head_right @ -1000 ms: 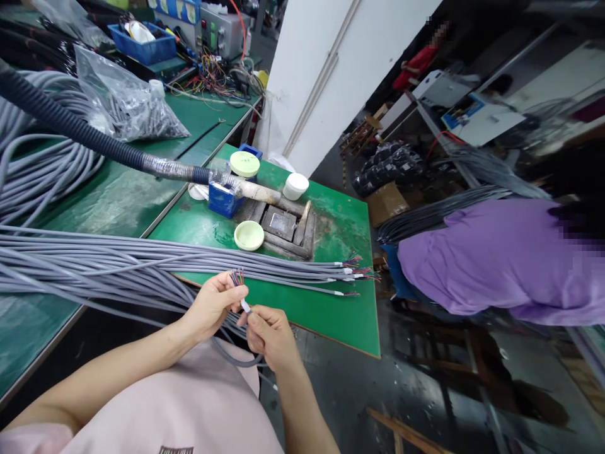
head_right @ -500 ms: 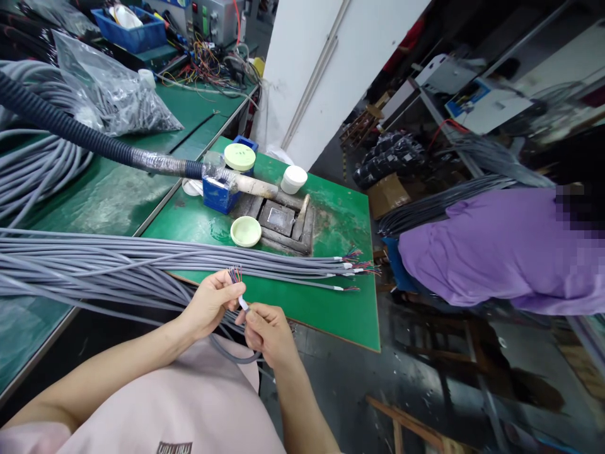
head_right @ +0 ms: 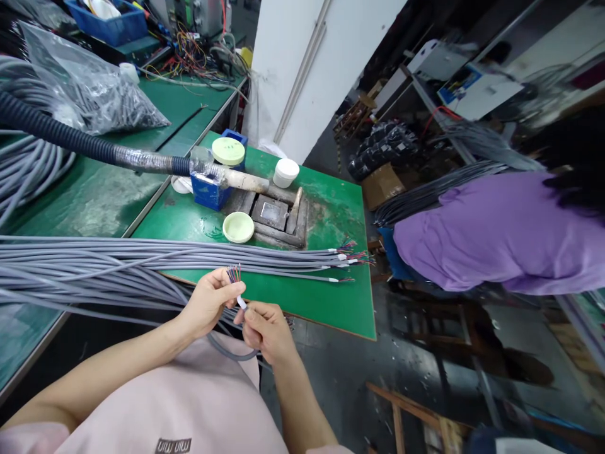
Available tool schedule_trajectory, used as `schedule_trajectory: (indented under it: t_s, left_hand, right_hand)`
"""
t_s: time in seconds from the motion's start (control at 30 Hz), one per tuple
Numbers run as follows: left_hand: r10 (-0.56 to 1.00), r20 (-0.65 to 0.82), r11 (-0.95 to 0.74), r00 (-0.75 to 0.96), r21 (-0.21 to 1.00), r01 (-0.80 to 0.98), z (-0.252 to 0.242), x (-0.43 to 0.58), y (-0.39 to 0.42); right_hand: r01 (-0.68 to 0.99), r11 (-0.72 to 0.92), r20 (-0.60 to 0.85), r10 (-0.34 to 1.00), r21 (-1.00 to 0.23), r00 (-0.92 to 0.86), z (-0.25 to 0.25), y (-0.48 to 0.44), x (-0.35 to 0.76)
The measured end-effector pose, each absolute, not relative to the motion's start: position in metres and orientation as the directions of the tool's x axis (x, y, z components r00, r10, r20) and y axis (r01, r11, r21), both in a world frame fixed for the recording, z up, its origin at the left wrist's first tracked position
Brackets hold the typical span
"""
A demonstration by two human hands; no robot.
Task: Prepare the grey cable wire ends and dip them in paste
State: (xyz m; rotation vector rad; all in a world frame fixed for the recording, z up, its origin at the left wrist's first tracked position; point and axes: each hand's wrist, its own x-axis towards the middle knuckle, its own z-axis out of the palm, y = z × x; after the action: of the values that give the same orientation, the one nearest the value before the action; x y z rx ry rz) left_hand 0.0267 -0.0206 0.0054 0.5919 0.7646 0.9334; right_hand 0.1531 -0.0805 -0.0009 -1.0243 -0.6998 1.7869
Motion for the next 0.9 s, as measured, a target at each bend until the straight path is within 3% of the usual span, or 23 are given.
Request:
schedule_trajectory:
  t_s: [0.43,0.57,0.63,0.7,0.77,0.8,0.9]
  left_hand:
    - [0.866,-0.314,0.479,0.39,0.747,-0.462,0.005,0.032,-0.022]
    - [0.825,-0.245,0.445,0.509,0.838,-0.317,0.005,0.029,-0.021]
    - [0.817,-0.149,0.281,0.557,0.946,-0.159,0.003,0.024,-0.017]
    - [0.824,0.029,-0.058,0.566,0.998,0.034,-0.002,0.017,-0.008]
    - [0.769,0.242,-0.438,0.592,0.873,0.213,-0.008,0.013,0.003]
    - [0.741,0.296,-0.56,0.602,0.768,0.312,-0.012,0.013,0.009]
    - [0.671,0.282,-0.727,0.686,0.433,0.533,-0.021,0.021,0.023]
  right_hand:
    - [-0.45,-0.381,-0.326,0.924,-0.807,-0.198,-0.005,-0.083,0.154]
    - [-0.415,-0.388,-0.364,0.921,-0.823,-0.138,-0.007,-0.1,0.168]
    - [-0.395,-0.413,-0.433,0.9,-0.821,-0.04,-0.015,-0.121,0.188]
    - [-0.357,-0.466,-0.538,0.833,-0.809,0.13,-0.03,-0.149,0.215]
    - [-0.177,-0.604,-0.627,0.716,-0.777,0.307,-0.047,-0.178,0.24]
    - [-0.004,-0.707,-0.654,0.651,-0.707,0.385,-0.056,-0.191,0.249]
    - [0.397,-0.76,-0.653,0.648,-0.515,0.392,-0.069,-0.21,0.254]
